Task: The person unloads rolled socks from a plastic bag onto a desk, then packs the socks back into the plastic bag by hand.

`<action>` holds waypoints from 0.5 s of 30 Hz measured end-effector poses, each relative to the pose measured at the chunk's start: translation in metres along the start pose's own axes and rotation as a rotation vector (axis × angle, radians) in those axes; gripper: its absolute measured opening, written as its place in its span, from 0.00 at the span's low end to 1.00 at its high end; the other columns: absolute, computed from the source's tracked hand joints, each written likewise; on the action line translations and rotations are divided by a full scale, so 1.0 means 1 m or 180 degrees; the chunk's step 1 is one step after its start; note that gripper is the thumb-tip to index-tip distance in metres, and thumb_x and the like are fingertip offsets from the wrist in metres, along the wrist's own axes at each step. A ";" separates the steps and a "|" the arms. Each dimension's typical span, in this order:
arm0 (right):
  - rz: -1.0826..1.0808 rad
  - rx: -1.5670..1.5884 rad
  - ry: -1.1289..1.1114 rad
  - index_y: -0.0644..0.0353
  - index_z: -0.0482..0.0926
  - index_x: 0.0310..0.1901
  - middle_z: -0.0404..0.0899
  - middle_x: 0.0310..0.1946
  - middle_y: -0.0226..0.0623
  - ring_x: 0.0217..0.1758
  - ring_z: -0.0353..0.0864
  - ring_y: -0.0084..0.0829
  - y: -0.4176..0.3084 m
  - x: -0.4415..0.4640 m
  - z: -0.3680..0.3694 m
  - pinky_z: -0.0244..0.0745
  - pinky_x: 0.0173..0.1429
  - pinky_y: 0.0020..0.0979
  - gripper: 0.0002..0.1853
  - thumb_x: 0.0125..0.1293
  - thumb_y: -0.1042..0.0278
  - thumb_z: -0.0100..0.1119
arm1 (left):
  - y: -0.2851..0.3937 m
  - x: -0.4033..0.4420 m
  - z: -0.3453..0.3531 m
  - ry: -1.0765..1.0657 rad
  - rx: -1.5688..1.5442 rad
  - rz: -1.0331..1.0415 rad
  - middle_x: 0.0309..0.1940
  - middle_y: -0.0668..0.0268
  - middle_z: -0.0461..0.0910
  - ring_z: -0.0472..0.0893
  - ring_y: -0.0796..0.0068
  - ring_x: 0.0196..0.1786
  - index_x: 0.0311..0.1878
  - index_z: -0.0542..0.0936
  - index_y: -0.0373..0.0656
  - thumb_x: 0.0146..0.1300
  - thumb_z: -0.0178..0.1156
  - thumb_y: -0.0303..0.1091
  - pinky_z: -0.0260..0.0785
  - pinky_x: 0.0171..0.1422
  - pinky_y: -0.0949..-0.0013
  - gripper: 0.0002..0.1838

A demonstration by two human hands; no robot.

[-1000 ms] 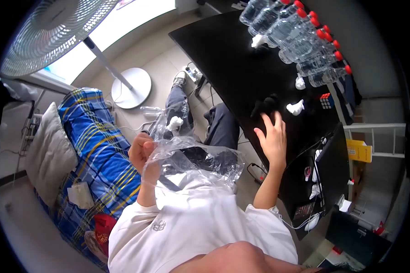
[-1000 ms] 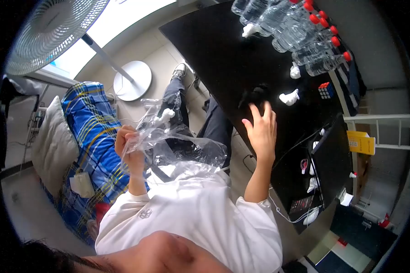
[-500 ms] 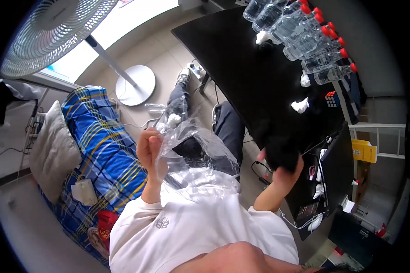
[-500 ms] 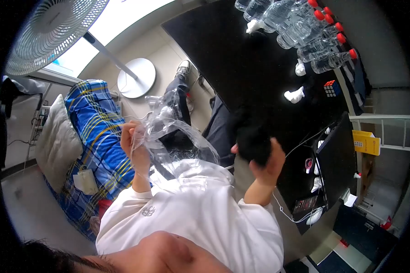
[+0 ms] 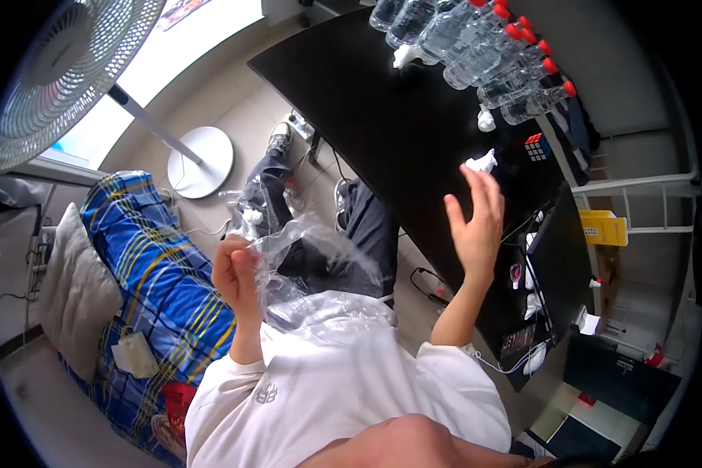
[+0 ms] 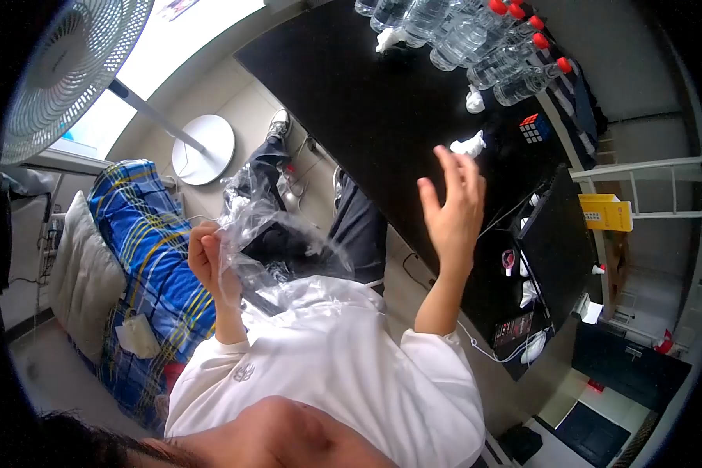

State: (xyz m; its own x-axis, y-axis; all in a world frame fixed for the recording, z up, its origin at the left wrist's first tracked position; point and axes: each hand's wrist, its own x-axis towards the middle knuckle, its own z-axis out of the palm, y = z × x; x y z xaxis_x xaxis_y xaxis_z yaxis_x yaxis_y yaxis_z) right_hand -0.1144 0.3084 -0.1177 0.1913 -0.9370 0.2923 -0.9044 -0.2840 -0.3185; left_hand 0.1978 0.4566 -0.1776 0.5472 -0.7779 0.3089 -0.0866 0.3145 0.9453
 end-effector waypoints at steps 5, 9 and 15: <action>0.0608 -0.0859 -0.0154 0.43 0.67 0.77 0.55 0.79 0.58 0.70 0.69 0.63 0.080 0.009 0.039 0.72 0.71 0.54 0.37 0.68 0.59 0.71 | -0.007 0.002 -0.009 -0.0230 -0.0001 0.0142 0.39 0.65 0.71 0.67 0.77 0.40 0.49 0.77 0.36 0.81 0.53 0.47 0.58 0.44 0.71 0.19; 0.0826 -0.0498 0.0150 0.36 0.53 0.83 0.59 0.76 0.65 0.71 0.70 0.67 0.093 0.009 0.055 0.69 0.73 0.55 0.47 0.67 0.61 0.71 | -0.006 0.003 -0.017 -0.1317 0.0038 0.0652 0.41 0.63 0.66 0.66 0.68 0.42 0.63 0.78 0.35 0.75 0.56 0.58 0.58 0.48 0.67 0.32; 0.0393 -0.1291 0.0180 0.49 0.79 0.65 0.77 0.62 0.45 0.57 0.81 0.56 0.095 0.018 0.062 0.77 0.61 0.49 0.23 0.69 0.63 0.67 | -0.001 0.011 -0.017 -0.2175 -0.0221 0.0261 0.42 0.61 0.70 0.67 0.66 0.43 0.59 0.84 0.38 0.74 0.58 0.51 0.58 0.51 0.63 0.25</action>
State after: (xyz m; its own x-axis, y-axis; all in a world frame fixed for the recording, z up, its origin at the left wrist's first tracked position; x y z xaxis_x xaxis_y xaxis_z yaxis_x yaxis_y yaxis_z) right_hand -0.1730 0.2515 -0.1987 0.0612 -0.9431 0.3267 -0.9981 -0.0568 0.0230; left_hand 0.2181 0.4576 -0.1770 -0.1082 -0.9113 0.3973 -0.0392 0.4032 0.9143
